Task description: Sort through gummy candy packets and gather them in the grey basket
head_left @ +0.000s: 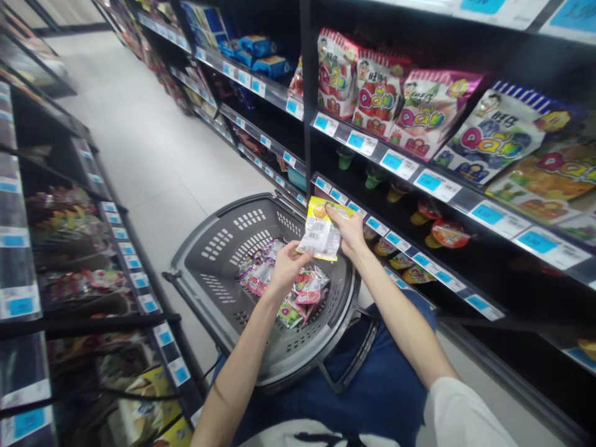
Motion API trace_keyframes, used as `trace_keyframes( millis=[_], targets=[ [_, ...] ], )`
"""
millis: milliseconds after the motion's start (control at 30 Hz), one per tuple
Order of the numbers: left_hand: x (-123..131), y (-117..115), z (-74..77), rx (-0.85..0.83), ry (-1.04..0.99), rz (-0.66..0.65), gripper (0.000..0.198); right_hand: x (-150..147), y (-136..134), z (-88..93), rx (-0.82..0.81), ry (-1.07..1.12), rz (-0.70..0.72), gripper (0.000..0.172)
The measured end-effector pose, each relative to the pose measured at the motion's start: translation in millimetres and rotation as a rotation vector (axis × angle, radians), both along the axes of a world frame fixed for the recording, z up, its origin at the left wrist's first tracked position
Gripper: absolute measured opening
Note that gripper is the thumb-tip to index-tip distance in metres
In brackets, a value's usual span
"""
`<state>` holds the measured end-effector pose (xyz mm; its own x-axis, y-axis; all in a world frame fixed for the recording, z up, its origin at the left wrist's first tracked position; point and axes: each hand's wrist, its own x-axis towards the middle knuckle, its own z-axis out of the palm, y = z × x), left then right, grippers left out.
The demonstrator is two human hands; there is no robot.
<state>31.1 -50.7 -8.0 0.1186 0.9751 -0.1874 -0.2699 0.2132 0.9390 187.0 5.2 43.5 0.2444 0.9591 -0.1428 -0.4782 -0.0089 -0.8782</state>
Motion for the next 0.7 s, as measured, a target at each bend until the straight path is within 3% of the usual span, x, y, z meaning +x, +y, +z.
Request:
trace_keyframes(
  millis=[233,700],
  targets=[
    [-0.1,2.5,-2.4,0.052,0.066,0.095,0.043,-5.5,5.5,-4.5,-0.001,0.068,-0.045,0.045],
    [0.8,-0.5,-4.3,0.076,0.083,0.092,0.037,-4.0,6.8,-7.7,0.03,0.079,-0.05,0.044]
  ],
)
